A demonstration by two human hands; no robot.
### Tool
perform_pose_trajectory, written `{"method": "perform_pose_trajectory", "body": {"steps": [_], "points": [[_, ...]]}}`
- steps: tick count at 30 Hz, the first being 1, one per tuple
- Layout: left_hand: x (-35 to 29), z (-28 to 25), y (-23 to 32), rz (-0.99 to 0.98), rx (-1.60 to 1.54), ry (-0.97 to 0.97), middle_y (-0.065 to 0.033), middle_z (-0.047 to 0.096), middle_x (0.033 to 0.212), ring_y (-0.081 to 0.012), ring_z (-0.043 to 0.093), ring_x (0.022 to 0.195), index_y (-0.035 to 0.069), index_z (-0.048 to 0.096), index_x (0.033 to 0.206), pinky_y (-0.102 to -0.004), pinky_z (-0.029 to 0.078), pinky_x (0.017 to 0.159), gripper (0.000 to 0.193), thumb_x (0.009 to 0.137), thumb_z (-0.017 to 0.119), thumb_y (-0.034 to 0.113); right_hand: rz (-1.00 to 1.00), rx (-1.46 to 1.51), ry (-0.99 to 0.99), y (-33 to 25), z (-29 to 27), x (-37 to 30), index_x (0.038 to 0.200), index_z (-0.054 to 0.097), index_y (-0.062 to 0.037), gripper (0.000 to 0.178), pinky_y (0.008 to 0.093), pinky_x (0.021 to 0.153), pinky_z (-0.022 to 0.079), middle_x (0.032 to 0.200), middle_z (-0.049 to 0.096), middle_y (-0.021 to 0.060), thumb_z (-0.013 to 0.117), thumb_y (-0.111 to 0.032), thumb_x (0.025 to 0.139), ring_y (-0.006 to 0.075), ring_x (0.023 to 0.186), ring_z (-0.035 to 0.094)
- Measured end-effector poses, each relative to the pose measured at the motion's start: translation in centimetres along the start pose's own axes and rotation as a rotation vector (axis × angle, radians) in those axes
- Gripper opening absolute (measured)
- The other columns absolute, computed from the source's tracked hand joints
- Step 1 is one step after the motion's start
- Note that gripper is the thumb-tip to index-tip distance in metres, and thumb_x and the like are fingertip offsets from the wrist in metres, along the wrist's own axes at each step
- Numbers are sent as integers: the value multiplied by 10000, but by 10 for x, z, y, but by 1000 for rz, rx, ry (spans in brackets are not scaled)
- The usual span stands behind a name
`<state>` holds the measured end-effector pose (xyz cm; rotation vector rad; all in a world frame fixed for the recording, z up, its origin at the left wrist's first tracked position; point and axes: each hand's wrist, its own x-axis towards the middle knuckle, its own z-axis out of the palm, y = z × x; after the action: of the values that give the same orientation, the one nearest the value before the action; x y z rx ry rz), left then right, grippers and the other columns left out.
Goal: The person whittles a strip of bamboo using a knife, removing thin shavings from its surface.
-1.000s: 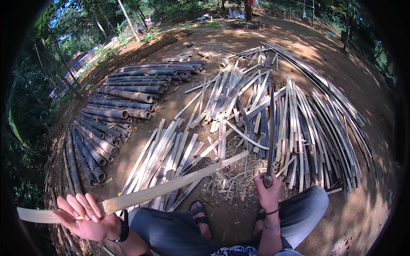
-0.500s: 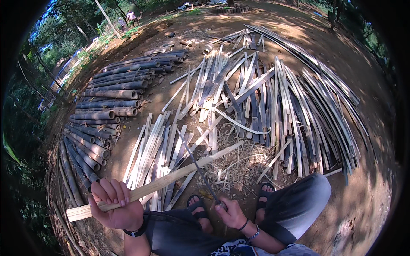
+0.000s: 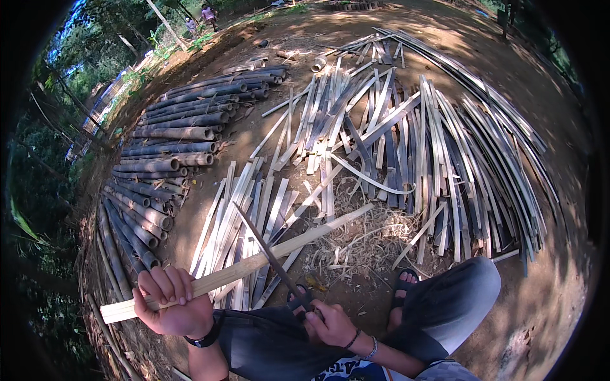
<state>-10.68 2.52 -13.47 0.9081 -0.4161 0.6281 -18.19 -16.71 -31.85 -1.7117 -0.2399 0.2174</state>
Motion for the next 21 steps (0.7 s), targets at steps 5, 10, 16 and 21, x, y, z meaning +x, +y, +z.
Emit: {"method": "perform_pose_trajectory", "body": {"steps": [5,10,16,21], "points": [[2,-5,2,7,60,108,15,284,521,-80,256,425,133,295,590,-211,253,376,413,965,325,305,93,-75,231,51,8,13,937,557,39,358,444,564,466,613,577,208,504,-314,916,366,626,621],[2,-9,0,-3,57,130,15,281,522,-82,258,435,127,291,575,-210,252,384,436,975,306,301,353,130,336,116,4,21,895,566,36,352,431,544,461,629,590,208,499,-310,914,364,596,612],[5,-14,-1,-15,80,214,13,280,515,-85,252,428,127,288,568,-212,249,383,461,985,294,325,-7,17,172,37,10,18,830,578,35,402,439,558,454,617,585,220,475,-341,928,367,612,621],[12,-12,-3,10,134,407,18,265,510,-91,234,420,136,277,552,-229,250,397,503,986,352,379,370,-8,303,108,1,30,915,571,46,400,412,606,491,674,605,239,481,-343,924,382,717,640]]}}
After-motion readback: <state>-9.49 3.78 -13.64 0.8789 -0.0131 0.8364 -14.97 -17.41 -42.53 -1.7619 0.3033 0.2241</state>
